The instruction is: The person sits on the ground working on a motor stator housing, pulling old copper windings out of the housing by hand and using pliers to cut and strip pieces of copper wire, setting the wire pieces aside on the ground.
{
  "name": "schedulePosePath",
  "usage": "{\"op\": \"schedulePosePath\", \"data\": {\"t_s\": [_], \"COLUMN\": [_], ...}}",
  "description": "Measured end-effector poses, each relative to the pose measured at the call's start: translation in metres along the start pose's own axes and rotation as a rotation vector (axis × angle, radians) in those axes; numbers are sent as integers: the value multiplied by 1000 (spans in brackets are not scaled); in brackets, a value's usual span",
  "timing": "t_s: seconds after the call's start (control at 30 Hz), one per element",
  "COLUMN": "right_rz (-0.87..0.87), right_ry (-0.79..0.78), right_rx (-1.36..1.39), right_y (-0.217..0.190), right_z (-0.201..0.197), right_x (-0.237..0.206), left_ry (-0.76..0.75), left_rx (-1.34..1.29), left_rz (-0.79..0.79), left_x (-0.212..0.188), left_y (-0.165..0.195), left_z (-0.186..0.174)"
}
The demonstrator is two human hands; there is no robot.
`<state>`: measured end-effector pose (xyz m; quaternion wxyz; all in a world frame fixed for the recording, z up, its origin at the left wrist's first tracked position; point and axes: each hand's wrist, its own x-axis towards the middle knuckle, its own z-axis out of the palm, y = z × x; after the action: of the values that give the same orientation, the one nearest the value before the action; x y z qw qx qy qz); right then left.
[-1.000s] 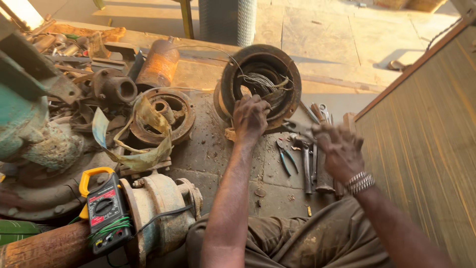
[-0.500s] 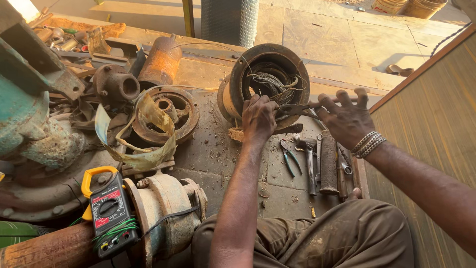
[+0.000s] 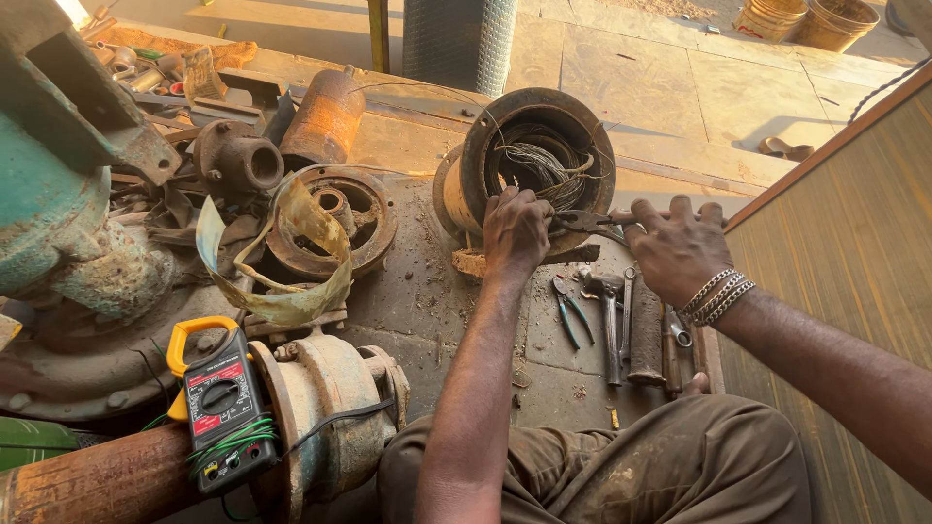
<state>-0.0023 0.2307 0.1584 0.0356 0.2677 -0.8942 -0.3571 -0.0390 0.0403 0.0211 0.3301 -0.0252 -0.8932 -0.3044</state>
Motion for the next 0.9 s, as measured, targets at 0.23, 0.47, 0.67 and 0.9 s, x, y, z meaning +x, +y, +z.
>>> {"op": "schedulePosePath", "data": {"t_s": [0.23, 0.47, 0.67, 0.9], "right_rz": [-50, -90, -100, -125], "right_ry": [72, 29, 11, -70], "right_rx": [-1, -44, -87, -49], "right_y": [1, 0, -3, 2], "right_z": [-1, -11, -26, -18], "right_x": [0, 2, -2, 10], "left_ry": [-3, 24, 46, 76], "left_rx": [-7, 20, 46, 96], "left_rz": [-9, -45, -59, -71], "left_x": [-1, 0, -1, -1], "left_y": [-4, -7, -1, 6], "left_z": [8, 24, 19, 10]}}
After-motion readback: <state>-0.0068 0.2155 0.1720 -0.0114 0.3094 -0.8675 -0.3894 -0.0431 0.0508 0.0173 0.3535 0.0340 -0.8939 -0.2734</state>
